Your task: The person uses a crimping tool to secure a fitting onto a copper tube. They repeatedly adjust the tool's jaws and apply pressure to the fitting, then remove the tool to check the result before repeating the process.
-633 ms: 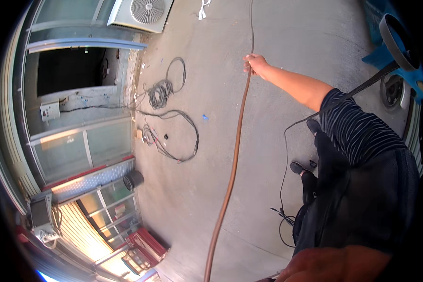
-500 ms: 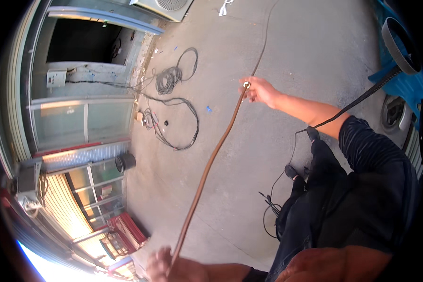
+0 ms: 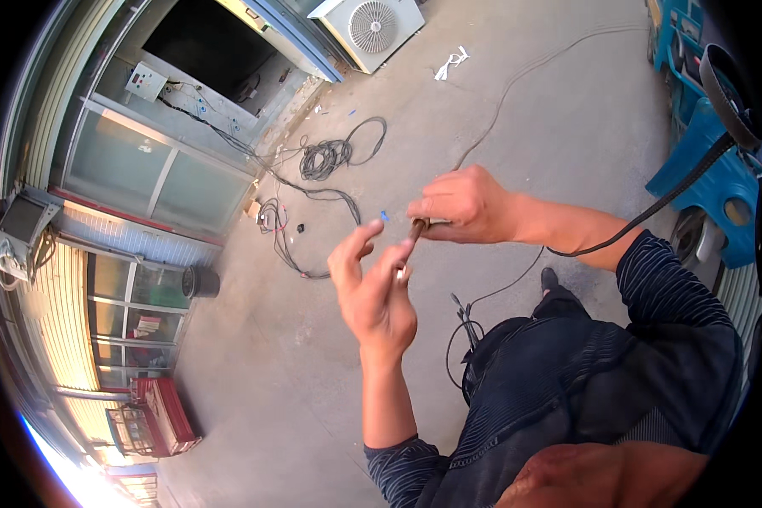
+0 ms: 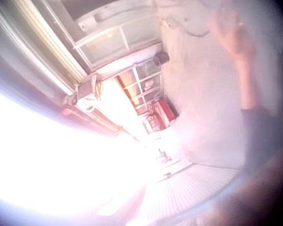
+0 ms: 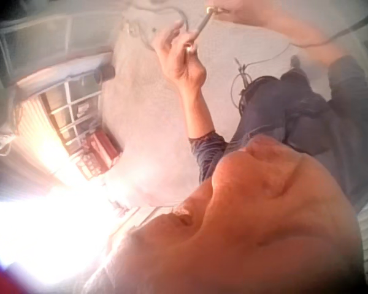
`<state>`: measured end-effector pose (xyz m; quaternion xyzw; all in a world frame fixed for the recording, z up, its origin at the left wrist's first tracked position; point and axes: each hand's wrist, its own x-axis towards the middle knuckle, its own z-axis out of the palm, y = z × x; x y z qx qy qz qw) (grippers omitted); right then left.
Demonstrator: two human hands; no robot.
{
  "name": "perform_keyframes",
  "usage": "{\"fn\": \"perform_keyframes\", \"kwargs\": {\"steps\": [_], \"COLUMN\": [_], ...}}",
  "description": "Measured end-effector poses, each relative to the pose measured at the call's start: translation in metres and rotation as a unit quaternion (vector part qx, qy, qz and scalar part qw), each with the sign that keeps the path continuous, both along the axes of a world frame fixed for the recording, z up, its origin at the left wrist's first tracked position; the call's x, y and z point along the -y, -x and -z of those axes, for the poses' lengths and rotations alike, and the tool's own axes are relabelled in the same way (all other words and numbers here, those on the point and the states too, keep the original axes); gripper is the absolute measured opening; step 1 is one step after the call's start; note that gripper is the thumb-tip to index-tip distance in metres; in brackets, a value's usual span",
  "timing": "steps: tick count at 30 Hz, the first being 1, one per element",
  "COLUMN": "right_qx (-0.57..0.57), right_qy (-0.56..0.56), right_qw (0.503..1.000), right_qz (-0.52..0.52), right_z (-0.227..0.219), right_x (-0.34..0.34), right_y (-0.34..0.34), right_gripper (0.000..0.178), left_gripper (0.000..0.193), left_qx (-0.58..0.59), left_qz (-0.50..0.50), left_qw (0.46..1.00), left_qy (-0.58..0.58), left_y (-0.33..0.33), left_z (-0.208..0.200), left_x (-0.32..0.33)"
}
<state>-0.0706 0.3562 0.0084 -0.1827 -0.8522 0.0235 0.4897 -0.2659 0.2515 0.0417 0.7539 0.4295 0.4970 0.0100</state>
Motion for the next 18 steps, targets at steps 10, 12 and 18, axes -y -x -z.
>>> {"fn": "perform_keyframes", "kwargs": {"steps": [10, 12, 18], "right_qx": [-0.045, -0.037, -0.038], "right_qy": [0.047, 0.024, 0.075], "right_qw": [0.993, 0.995, 0.994], "right_qz": [-0.099, -0.089, -0.073], "right_z": [-0.03, -0.033, -0.043], "right_x": [0.041, 0.042, 0.062], "right_y": [0.038, 0.034, 0.034], "right_gripper": [0.027, 0.027, 0.025], "left_gripper": [0.084, 0.049, 0.015], "left_qx": [0.381, 0.358, 0.263], "left_qz": [0.305, 0.223, 0.137], "left_qw": [0.856, 0.892, 0.951], "left_qy": [0.175, 0.165, 0.087], "left_y": [0.004, -0.011, -0.022], "left_z": [0.099, 0.095, 0.088], "left_x": [-0.032, -0.033, -0.042]}}
